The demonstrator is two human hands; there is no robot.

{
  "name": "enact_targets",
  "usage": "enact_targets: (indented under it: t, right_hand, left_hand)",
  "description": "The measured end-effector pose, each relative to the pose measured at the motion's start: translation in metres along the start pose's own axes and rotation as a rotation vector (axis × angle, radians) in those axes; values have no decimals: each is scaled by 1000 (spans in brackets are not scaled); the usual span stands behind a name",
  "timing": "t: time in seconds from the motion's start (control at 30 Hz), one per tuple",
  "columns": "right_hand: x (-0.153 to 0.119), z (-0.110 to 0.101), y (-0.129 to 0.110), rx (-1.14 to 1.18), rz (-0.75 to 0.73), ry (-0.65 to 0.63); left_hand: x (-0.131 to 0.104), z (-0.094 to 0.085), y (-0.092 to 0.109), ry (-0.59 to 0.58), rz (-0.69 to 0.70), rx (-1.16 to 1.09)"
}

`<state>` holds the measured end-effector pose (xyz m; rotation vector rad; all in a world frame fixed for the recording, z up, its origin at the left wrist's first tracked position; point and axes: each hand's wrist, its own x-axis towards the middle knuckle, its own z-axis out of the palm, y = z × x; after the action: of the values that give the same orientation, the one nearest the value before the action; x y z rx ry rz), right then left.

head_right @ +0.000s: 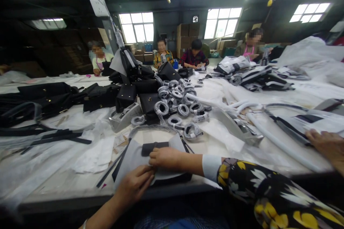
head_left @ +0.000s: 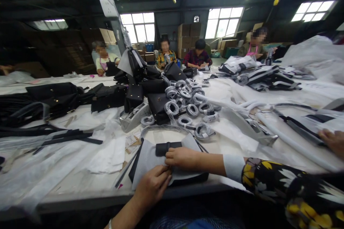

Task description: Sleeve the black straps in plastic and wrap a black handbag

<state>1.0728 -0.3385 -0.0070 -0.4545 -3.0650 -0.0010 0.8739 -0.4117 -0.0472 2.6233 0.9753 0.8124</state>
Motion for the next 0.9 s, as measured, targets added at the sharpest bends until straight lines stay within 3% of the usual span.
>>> enact_targets:
  t: [0.3, 0.5, 0.57, 0.73, 0.83, 0.9]
  right_hand:
    - [1, 10, -7, -31, 119, 12]
    - [-14, -13, -1, 194, 210, 23]
    - [-38, -28, 15, 225, 357, 95]
    - [-139, -68, 82, 12, 984, 275]
    - [-194, -79, 112, -89, 1233, 220]
    - [-214, -74, 117, -97, 1285, 117]
  left_hand:
    - [-1, -1, -1, 17, 10, 19]
    - [-3, 4, -7, 60, 76, 111]
    - [-3, 5, -10, 82, 113, 138]
    - [-2, 4, -19, 126, 197, 167]
    - [-2, 5, -23, 120, 205, 165]
    - [-2, 5, -25, 113, 197, 162]
